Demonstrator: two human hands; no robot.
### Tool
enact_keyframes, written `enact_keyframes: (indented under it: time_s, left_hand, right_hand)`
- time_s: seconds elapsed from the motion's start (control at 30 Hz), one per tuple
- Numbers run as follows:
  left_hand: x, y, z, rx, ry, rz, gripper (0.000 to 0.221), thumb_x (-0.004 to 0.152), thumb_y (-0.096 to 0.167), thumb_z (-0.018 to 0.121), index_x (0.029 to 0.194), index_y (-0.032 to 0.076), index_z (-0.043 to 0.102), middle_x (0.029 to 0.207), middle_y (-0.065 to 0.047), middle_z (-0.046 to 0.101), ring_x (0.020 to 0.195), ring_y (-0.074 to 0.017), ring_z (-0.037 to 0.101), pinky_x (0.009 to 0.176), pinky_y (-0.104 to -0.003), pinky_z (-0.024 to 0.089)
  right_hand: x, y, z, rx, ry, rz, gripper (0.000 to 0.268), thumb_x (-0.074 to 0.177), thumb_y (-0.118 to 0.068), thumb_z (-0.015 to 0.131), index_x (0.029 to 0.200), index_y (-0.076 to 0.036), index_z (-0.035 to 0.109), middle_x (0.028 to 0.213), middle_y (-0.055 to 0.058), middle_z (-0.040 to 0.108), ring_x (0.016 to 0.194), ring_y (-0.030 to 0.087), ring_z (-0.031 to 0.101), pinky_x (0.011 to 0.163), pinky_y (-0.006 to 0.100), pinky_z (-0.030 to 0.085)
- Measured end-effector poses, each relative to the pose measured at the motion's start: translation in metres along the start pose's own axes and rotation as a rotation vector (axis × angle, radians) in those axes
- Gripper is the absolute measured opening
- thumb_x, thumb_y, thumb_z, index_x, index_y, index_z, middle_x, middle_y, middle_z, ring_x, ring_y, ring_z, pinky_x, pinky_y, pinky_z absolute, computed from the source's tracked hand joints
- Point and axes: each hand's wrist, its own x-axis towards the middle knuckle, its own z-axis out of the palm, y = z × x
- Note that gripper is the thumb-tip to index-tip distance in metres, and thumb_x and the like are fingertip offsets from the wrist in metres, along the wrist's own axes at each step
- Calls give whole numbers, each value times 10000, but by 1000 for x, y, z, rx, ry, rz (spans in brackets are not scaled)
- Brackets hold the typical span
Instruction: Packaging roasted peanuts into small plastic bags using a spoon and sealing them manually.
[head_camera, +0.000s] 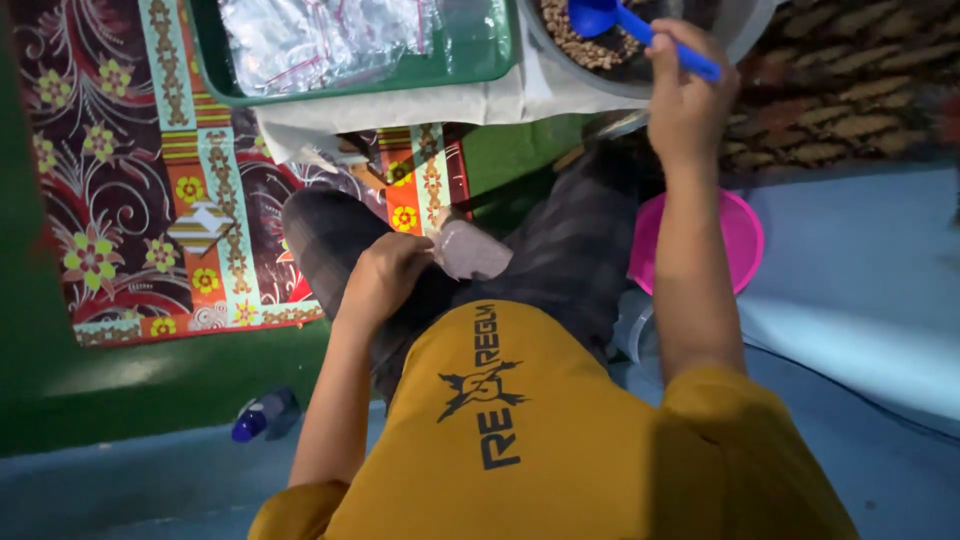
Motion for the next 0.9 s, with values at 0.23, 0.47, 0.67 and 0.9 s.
enact_keyframes:
  time_s: [0.23,0.47,0.67,0.9]
  left_hand:
    - [0,8,-13,8,-7,3,153,858,46,722,1005,0,729,970,-132,737,848,-313,689,784,-384,543]
    - [18,0,-2,46,-30,64,149,870,71,722,1008,15,729,988,-118,745,861,-326,694,772,-390,544]
    - [39,11,-5,86,-21,150,136,875,40,729,1009,22,717,1026,-111,702,875,-318,672,774,-389,541]
    - [65,35,-19,33,176,273,227,828,-38,793,1034,2,709,968,-131,700,855,-315,663,740,-395,539]
  right_hand:
    - [-18,46,8,493,152,338,233,1119,-166,585,1208,42,639,999,127,674,905,192,670,861,298,556]
    - [-23,33,-20,384,238,399,253,1116,-228,547,1220,-26,657,1016,91,695,914,169,681,807,277,482]
    - [-32,1,-39,513,291,515,240,1089,-233,612,1183,-16,659,919,93,695,781,120,614,666,212,429]
    - [-55,-66,-30,641,131,484,314,1095,-341,628,1209,-50,645,943,77,676,822,152,631,734,246,442]
